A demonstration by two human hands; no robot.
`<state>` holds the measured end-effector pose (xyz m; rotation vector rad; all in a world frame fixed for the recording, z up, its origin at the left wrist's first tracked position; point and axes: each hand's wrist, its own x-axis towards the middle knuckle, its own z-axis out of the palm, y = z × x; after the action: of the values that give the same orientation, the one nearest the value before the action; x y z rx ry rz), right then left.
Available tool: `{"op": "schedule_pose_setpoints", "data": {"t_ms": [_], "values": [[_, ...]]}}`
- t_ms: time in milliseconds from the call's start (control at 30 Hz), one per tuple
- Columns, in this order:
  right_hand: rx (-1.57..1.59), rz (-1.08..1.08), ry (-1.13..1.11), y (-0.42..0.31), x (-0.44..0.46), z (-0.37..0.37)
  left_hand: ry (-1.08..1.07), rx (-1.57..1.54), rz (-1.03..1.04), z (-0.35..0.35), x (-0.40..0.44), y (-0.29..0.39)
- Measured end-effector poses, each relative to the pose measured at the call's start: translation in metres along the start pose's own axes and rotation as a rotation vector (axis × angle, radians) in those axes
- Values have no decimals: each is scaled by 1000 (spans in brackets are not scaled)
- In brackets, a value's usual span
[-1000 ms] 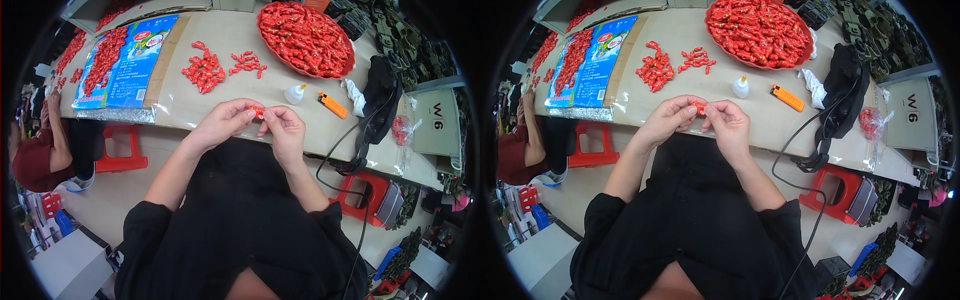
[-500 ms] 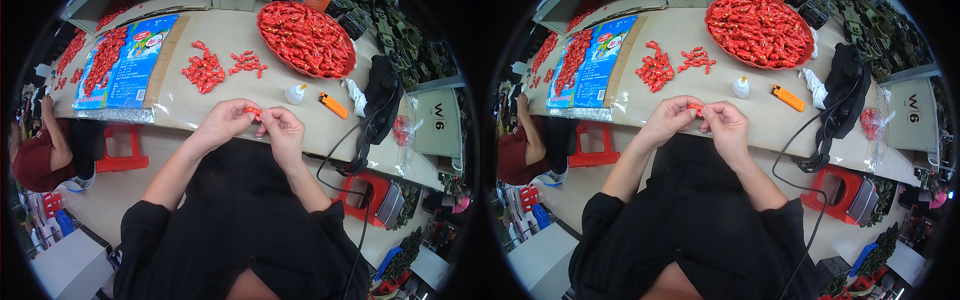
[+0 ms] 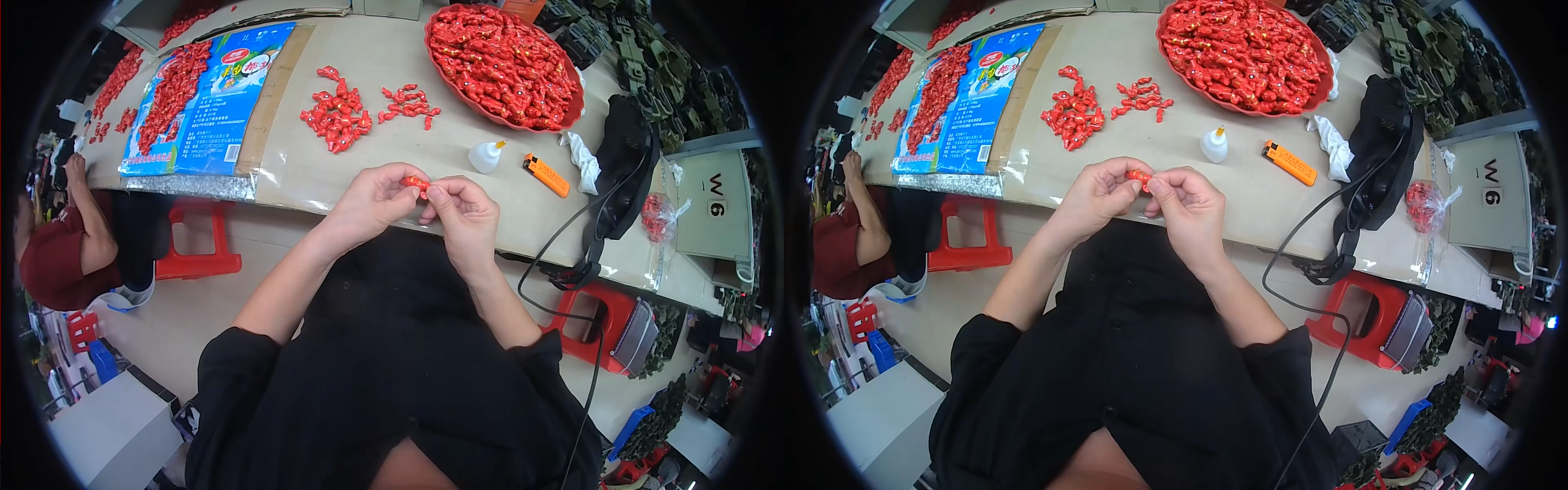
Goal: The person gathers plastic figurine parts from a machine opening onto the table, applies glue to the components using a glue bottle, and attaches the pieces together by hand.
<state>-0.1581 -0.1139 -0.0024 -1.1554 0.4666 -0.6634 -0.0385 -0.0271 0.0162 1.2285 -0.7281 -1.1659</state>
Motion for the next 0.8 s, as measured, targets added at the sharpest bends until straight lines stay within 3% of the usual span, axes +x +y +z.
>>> {"op": "schedule_pose_setpoints", "data": {"t_ms": [800], "values": [[1, -6, -2, 0, 0, 1, -11, -88, 11, -1, -2, 1]]}}
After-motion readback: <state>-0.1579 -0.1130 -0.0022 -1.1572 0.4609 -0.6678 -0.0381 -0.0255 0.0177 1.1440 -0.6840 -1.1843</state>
